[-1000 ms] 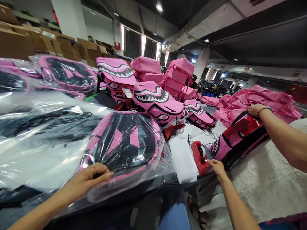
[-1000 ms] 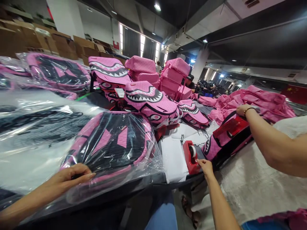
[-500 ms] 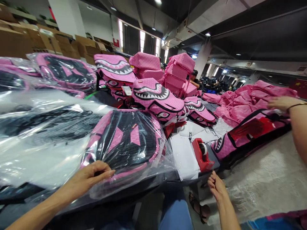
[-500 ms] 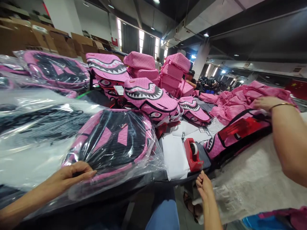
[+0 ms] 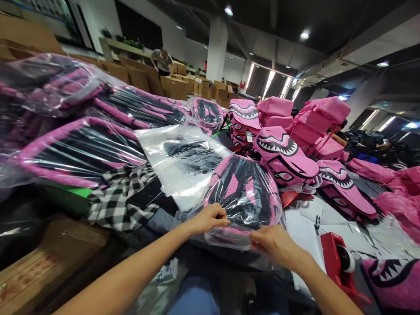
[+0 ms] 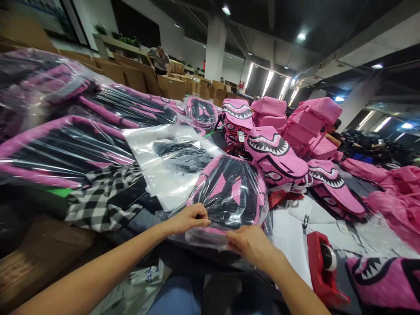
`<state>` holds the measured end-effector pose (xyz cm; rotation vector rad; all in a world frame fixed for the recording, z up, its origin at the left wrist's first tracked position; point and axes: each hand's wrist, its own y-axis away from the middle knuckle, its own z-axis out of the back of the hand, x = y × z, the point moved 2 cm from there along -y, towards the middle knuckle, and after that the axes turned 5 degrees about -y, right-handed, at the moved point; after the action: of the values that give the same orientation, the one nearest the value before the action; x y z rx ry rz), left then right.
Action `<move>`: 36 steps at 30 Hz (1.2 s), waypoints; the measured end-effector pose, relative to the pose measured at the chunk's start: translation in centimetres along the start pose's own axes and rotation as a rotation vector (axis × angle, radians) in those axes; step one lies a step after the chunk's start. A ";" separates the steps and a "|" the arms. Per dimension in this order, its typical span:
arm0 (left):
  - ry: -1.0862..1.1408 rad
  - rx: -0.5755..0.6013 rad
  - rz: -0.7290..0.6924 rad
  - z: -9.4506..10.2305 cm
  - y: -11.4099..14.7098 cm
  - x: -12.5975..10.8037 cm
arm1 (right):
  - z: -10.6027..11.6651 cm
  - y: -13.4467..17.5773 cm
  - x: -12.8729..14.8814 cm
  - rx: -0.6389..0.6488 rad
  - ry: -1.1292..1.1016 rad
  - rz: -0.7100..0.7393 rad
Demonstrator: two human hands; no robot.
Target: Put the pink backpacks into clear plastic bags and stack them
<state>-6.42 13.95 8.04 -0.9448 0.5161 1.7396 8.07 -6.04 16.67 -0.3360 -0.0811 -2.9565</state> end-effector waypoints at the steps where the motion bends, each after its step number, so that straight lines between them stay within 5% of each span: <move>1: 0.001 0.004 -0.001 0.0 0.0 0.1 | -0.1 -1.3 -0.8 0.032 0.103 -0.001; 5: -0.007 0.026 -0.002 0.1 -0.1 0.2 | 0.0 -3.9 -4.3 0.043 0.211 -0.148; 10: -0.020 0.056 -0.018 0.2 0.0 0.2 | 0.4 -1.4 -8.0 -0.266 -0.008 -0.588; 14: -0.041 0.054 -0.043 0.2 -0.1 0.2 | -1.9 0.5 -5.8 -0.528 -0.085 -0.490; 19: -0.205 0.006 -0.141 0.4 0.7 -0.7 | -4.2 -2.0 -2.0 -0.287 0.003 -0.501; 24: -0.603 -0.174 -0.359 2.5 4.2 0.3 | -3.1 -3.4 -2.7 -0.107 -0.020 -0.556; 29: -0.516 -0.234 -0.201 5.2 5.4 3.0 | -3.2 -3.3 -2.8 -0.155 -0.064 -0.541; 32: -0.407 -0.187 -0.073 5.3 4.3 3.5 | -3.6 0.0 -2.7 -0.329 -0.321 -0.405; 34: -0.384 -0.168 -0.024 5.0 3.6 3.7 | -4.0 5.1 -3.7 -0.501 -0.518 -0.373; 36: -0.392 -0.162 -0.019 4.7 3.2 3.8 | -4.5 12.3 -5.6 -0.799 -0.434 -0.583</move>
<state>-11.56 18.41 7.51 -0.6887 0.1133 1.9096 14.54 -17.56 11.47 -1.2261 1.1514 -3.2414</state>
